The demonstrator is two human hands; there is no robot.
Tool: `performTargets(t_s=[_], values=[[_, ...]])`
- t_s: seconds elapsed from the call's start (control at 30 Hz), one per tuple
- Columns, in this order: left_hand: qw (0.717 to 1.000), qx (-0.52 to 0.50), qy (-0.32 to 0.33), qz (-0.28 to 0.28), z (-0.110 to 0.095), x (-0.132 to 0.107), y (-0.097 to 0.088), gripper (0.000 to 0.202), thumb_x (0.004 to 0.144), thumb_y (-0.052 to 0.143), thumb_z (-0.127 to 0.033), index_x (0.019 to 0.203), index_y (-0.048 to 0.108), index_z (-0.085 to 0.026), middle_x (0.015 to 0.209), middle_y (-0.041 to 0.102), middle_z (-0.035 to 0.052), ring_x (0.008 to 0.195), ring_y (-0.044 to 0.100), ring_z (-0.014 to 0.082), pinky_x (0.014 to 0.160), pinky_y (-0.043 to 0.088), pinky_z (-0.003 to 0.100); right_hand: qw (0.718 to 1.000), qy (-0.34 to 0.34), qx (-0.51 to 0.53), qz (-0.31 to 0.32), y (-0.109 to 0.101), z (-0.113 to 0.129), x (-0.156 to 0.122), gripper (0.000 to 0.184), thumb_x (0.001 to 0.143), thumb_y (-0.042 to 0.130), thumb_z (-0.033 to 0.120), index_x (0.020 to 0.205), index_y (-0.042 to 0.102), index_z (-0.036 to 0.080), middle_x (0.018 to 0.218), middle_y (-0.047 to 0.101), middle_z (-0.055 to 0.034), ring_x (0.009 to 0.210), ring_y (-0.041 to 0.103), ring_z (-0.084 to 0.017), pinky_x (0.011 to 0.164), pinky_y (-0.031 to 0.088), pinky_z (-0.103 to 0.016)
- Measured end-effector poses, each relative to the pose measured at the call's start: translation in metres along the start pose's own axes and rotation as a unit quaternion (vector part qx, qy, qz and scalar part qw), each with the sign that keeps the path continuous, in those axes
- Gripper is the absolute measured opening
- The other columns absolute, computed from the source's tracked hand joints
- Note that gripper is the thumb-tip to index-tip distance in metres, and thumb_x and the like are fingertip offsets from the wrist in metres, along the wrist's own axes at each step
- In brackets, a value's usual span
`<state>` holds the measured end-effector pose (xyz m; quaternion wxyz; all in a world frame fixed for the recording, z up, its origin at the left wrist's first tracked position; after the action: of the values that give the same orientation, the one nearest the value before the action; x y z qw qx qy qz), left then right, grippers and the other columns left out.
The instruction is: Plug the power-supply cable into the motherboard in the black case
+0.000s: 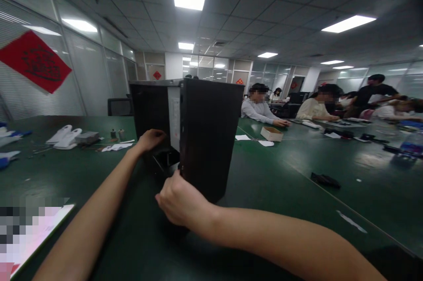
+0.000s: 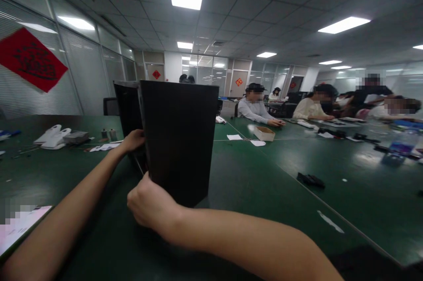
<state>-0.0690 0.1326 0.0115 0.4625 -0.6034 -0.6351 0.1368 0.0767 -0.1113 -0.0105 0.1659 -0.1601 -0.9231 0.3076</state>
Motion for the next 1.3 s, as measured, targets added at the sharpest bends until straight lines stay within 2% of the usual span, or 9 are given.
performTargets(t_s=[0.17, 0.37, 0.53, 0.67, 0.8, 0.93, 1.07, 1.2, 1.3], values=[[0.995, 0.07, 0.039, 0.055, -0.008, 0.008, 0.024, 0.039, 0.082, 0.054, -0.048, 0.093, 0.081, -0.021, 0.088, 0.077, 0.0073, 0.075, 0.066, 0.0221, 0.06, 0.039, 0.025, 0.998, 0.059, 0.002, -0.001, 0.019, -0.033, -0.049, 0.043, 0.105, 0.037, 0.03, 0.079, 0.067, 0.012, 0.072, 0.067, -0.0119, 0.063, 0.057, -0.021, 0.066, 0.041, -0.037], [0.988, 0.089, 0.068, 0.104, -0.033, 0.004, 0.042, 0.05, 0.09, 0.044, -0.056, 0.082, 0.077, -0.02, 0.082, 0.075, 0.009, 0.073, 0.064, 0.0236, 0.06, 0.036, 0.029, 0.996, 0.084, 0.006, -0.021, 0.052, -0.073, -0.104, 0.046, 0.104, 0.037, 0.033, 0.074, 0.065, 0.013, 0.066, 0.065, -0.0094, 0.057, 0.051, -0.018, 0.062, 0.028, -0.036], [0.978, 0.168, 0.056, 0.11, -0.054, -0.01, 0.048, 0.067, 0.094, 0.032, -0.066, 0.086, 0.079, -0.019, 0.097, 0.076, 0.0152, 0.09, 0.068, 0.0324, 0.07, 0.04, 0.033, 0.996, 0.087, 0.018, -0.024, 0.085, -0.113, -0.145, 0.044, 0.104, 0.039, 0.029, 0.074, 0.068, 0.014, 0.067, 0.066, -0.0087, 0.061, 0.05, -0.017, 0.067, 0.028, -0.036], [0.958, 0.216, 0.105, 0.16, -0.075, -0.023, 0.063, 0.082, 0.092, 0.021, -0.078, 0.096, 0.079, -0.02, 0.099, 0.076, 0.0169, 0.091, 0.069, 0.0348, 0.074, 0.044, 0.036, 0.995, 0.099, 0.018, -0.022, 0.111, -0.14, -0.172, 0.045, 0.104, 0.038, 0.027, 0.075, 0.07, 0.013, 0.07, 0.067, -0.0093, 0.064, 0.05, -0.015, 0.071, 0.028, -0.036], [0.941, 0.232, 0.155, 0.189, -0.098, -0.033, 0.076, 0.078, 0.085, 0.035, -0.084, 0.099, 0.079, -0.021, 0.098, 0.076, 0.0174, 0.088, 0.069, 0.0345, 0.072, 0.045, 0.035, 0.993, 0.113, 0.008, -0.033, 0.136, -0.16, -0.19, 0.044, 0.103, 0.039, 0.028, 0.075, 0.07, 0.013, 0.07, 0.067, -0.0085, 0.065, 0.05, -0.015, 0.071, 0.028, -0.035], [0.92, 0.281, 0.148, 0.228, -0.116, -0.038, 0.083, 0.059, 0.081, 0.059, -0.069, 0.102, 0.077, -0.016, 0.097, 0.075, 0.0179, 0.087, 0.069, 0.0339, 0.067, 0.047, 0.034, 0.991, 0.096, -0.001, -0.095, 0.154, -0.172, -0.201, 0.038, 0.098, 0.046, 0.029, 0.068, 0.065, 0.016, 0.063, 0.063, -0.0051, 0.06, 0.045, -0.014, 0.067, 0.027, -0.033], [0.914, 0.281, 0.135, 0.261, -0.124, -0.044, 0.084, 0.045, 0.082, 0.064, -0.055, 0.104, 0.076, -0.018, 0.102, 0.075, 0.0156, 0.089, 0.069, 0.0321, 0.068, 0.049, 0.034, 0.985, 0.084, -0.028, -0.146, 0.16, -0.176, -0.207, 0.034, 0.095, 0.051, 0.028, 0.065, 0.063, 0.017, 0.061, 0.06, -0.0039, 0.059, 0.044, -0.015, 0.066, 0.027, -0.033], [0.913, 0.276, 0.142, 0.266, -0.125, -0.048, 0.081, 0.035, 0.083, 0.066, -0.045, 0.101, 0.076, -0.017, 0.097, 0.075, 0.0142, 0.087, 0.069, 0.0304, 0.068, 0.049, 0.033, 0.985, 0.12, -0.024, -0.121, 0.161, -0.171, -0.208, 0.039, 0.098, 0.05, 0.031, 0.066, 0.065, 0.017, 0.062, 0.063, -0.0051, 0.062, 0.047, -0.016, 0.068, 0.027, -0.034], [0.911, 0.265, 0.137, 0.284, -0.124, -0.047, 0.081, 0.032, 0.083, 0.067, -0.04, 0.101, 0.075, -0.015, 0.097, 0.075, 0.0144, 0.086, 0.069, 0.03, 0.066, 0.048, 0.032, 0.977, 0.194, 0.014, -0.082, 0.155, -0.168, -0.2, 0.045, 0.103, 0.044, 0.029, 0.066, 0.066, 0.016, 0.064, 0.065, -0.0069, 0.067, 0.052, -0.018, 0.07, 0.029, -0.035]])
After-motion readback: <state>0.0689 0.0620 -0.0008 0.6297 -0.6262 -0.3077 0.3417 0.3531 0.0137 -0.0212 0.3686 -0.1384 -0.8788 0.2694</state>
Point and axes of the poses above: each hand's wrist, its own x-axis towards the middle knuckle, its own y-axis out of the palm, z = x × y, the point moved 4 cm from there along x, towards the middle knuckle
